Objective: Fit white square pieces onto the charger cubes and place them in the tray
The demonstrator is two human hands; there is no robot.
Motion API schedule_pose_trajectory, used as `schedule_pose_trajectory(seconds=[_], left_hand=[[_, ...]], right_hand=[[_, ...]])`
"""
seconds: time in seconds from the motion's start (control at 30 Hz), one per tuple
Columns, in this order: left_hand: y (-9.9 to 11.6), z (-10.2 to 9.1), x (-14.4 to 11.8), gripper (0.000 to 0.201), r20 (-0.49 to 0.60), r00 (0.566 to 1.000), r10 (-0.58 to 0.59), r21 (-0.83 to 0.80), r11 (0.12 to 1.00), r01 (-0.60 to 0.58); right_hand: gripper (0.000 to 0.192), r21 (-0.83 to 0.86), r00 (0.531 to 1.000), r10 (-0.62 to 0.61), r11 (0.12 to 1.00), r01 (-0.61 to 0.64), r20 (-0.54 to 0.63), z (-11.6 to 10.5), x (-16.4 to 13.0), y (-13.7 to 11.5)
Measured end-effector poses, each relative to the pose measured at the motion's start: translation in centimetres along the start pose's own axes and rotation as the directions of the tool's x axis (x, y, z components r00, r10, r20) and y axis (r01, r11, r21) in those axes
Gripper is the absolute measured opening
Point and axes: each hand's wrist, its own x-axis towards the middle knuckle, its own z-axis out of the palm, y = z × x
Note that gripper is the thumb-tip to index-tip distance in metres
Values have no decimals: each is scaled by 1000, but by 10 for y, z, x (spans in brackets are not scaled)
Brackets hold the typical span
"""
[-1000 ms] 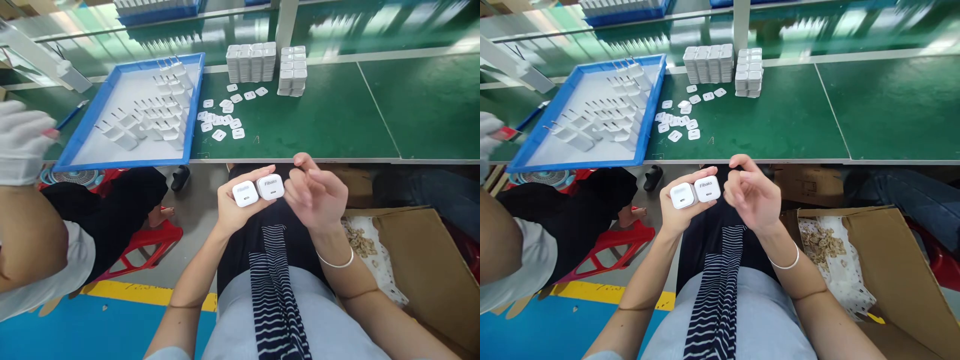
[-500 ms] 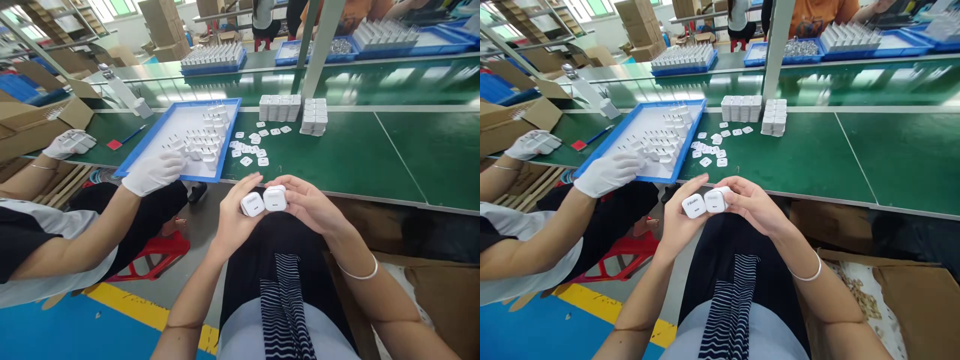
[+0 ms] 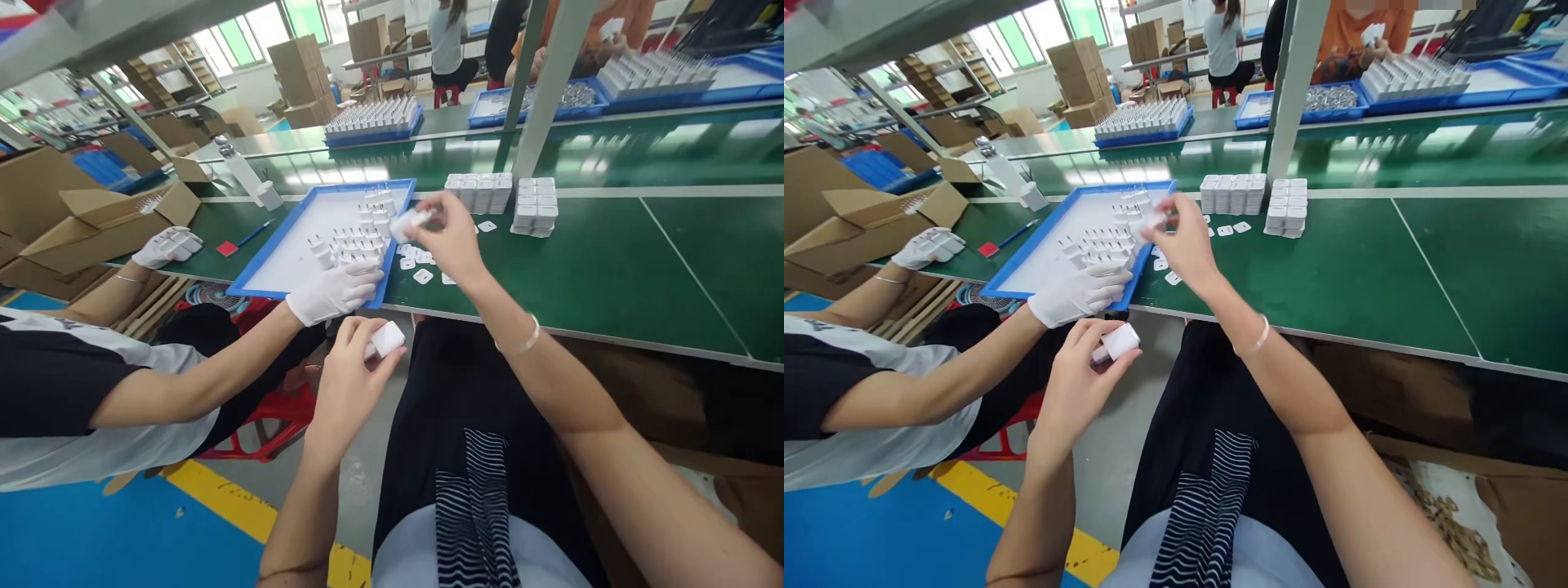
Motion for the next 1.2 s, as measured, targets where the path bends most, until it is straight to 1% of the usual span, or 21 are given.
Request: schedule_pose_trajectory(seconds=[0.03, 0.07, 0.13, 0.17, 0.23, 0.3, 0.37, 0.43, 0.47, 0.5, 0.57, 0.6, 0.63, 0.7, 0.73, 0.77, 0.83, 0.9, 1.0, 1.1, 1.2], left_hand=[[1, 1, 1, 24, 12, 1000, 16, 0, 1000, -16], [3, 2, 1, 25, 26, 999, 30, -3, 1000, -30], [6, 6, 1, 27, 52, 998, 46, -11, 999, -45], [7, 8, 0, 27, 60, 997, 48, -13, 999, -47], [8, 13, -2, 29, 67, 996, 51, -13, 999, -50], [6, 17, -4, 32, 60, 996, 64, 4, 998, -64], [4, 17, 0, 37, 16, 995, 101, 29, 994, -101], [3, 10, 15, 40, -55, 989, 140, 73, 988, -136], [3, 4, 28, 40, -93, 983, 160, 109, 983, -149], [3, -4, 45, 38, -123, 978, 169, 160, 976, -149], [4, -23, 93, 32, -176, 964, 201, 285, 947, -145], [4, -33, 122, 33, -186, 961, 204, 361, 924, -126], [3, -41, 151, 34, -173, 969, 176, 414, 906, -90], [-2, -53, 209, 39, -95, 994, 51, 514, 858, 5], [-6, -55, 234, 42, -42, 998, -47, 569, 820, 62], [-9, -55, 256, 44, 16, 991, -134, 617, 781, 96], [-17, -49, 286, 38, 107, 972, -211, 645, 758, 94], [-23, -39, 301, 27, 191, 951, -243, 641, 764, 67], [-31, -29, 309, 17, 260, 930, -261, 624, 780, 45], [-39, -25, 313, 25, 282, 914, -292, 608, 791, 65], [-47, -19, 319, 37, 291, 890, -352, 614, 782, 109]], right_hand=[[29, -128, 998, -54, 990, 58, 32, 7, 23, 0], [28, -244, 995, -56, 967, 76, 88, 15, 44, 1], [29, -438, 972, -3, 893, 108, 233, 30, 78, 4], [29, -491, 953, 26, 862, 131, 300, 37, 90, 7], [29, -529, 917, 61, 831, 173, 395, 48, 102, 15], [25, -519, 889, 72, 832, 196, 452, 56, 102, 23], [21, -511, 857, 97, 835, 207, 506, 61, 99, 30], [23, -501, 827, 124, 840, 206, 548, 63, 97, 34], [29, -496, 818, 133, 844, 203, 560, 63, 97, 33], [37, -492, 814, 138, 848, 198, 564, 63, 97, 32], [53, -481, 821, 135, 857, 184, 555, 59, 99, 26], [58, -473, 828, 129, 863, 178, 545, 56, 99, 21], [59, -464, 836, 119, 869, 173, 535, 50, 99, 16], [51, -443, 850, 97, 881, 170, 518, 34, 94, 4], [45, -434, 854, 88, 885, 169, 513, 23, 90, -2], [40, -421, 857, 79, 891, 168, 509, 11, 85, -8], [33, -370, 860, 53, 915, 161, 507, -17, 71, -16], [29, -295, 861, 28, 945, 144, 508, -47, 55, -20], [27, -242, 873, 31, 965, 101, 486, -87, 29, -17], [26, -216, 886, 90, 976, 12, 456, -116, 8, -7], [25, -171, 890, 137, 983, -68, 435, -134, -10, 3]])
